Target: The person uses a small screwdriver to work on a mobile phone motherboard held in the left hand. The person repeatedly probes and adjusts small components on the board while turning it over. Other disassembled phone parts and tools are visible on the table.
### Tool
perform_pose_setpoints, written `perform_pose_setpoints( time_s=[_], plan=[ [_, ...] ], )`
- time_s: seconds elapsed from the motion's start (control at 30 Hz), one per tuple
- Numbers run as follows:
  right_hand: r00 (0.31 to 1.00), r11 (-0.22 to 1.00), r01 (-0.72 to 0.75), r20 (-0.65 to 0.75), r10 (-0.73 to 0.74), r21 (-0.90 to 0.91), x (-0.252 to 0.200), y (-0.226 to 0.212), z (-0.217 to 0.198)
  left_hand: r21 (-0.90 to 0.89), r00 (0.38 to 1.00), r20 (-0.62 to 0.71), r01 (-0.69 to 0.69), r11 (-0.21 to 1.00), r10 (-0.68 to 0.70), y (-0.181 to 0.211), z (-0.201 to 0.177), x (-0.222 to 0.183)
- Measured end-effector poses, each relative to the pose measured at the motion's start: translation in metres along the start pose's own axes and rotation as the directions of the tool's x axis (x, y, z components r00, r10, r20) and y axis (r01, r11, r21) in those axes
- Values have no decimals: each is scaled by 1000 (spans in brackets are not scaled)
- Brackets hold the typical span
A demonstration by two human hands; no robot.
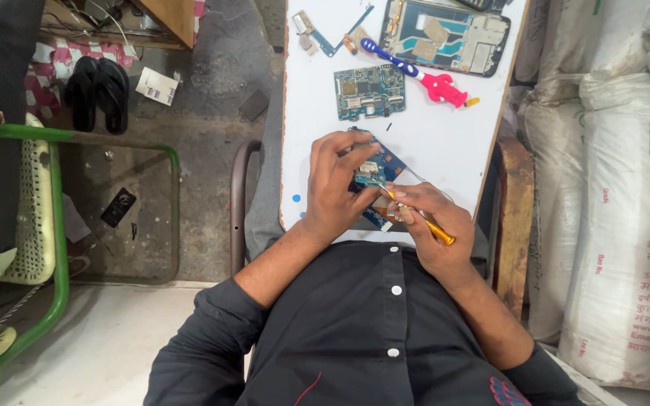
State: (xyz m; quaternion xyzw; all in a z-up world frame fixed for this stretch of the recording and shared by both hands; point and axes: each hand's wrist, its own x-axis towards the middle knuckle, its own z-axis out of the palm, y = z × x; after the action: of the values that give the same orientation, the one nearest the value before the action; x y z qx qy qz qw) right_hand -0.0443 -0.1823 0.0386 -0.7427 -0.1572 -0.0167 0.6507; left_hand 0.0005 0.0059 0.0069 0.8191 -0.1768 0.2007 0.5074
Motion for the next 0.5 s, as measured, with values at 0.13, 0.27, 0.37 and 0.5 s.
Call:
perform_pose_setpoints(
  time_s=[0.13,0.27,0.37,0.5],
  plan=[
    [998,995,62,-5,-63,-81,1,-5,-1,-33,1000,-10,28,999,-28,0,-1,1],
    [993,988,114,-4,-115,-107,2,-7,-2,-66,999,-20,26,997,-27,-1,1,0],
    [990,980,141,-11,-144,-143,3,-7,-2,-43,999,-6,50,998,-51,-2,4,-1],
    [989,976,144,-21,-150,-166,4,-7,-3,-144,993,2,117,983,-118,-3,4,-3]
  ],
)
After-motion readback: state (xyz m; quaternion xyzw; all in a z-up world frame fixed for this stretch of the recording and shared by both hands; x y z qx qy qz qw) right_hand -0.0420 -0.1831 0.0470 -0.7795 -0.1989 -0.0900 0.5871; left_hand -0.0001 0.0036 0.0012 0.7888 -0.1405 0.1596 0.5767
